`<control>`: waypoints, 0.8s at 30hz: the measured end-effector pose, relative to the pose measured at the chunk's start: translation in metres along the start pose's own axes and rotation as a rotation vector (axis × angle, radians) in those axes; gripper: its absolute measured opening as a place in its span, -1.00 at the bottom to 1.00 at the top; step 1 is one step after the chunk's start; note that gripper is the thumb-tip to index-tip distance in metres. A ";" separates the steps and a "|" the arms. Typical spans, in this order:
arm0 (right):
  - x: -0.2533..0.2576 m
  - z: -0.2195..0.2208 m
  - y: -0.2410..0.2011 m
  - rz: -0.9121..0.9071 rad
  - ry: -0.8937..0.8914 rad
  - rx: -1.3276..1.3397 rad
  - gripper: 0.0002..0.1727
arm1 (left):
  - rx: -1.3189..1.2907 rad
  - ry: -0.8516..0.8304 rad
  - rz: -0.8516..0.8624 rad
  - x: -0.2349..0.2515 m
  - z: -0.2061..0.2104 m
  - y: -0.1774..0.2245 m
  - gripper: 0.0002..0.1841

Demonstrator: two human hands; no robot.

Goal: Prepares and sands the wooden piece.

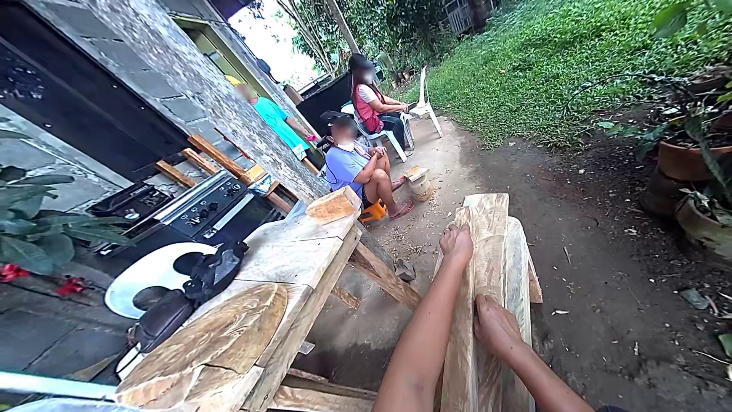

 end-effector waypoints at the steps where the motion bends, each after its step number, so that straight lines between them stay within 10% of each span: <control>1: 0.000 0.000 0.000 -0.002 0.002 0.001 -0.60 | 0.005 -0.002 -0.001 0.000 0.000 0.000 -0.43; 24: 0.000 0.001 0.000 0.000 0.006 0.000 -0.58 | 0.007 0.013 -0.028 0.016 -0.007 0.007 -0.52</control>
Point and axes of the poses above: each hand's wrist, its own x-axis towards the middle knuckle, its own z-axis out of the palm, y = z × x, the point moved 3 cm from there along x, towards the middle knuckle, and after that the axes turned 13 degrees about x, right-handed, at the moved point
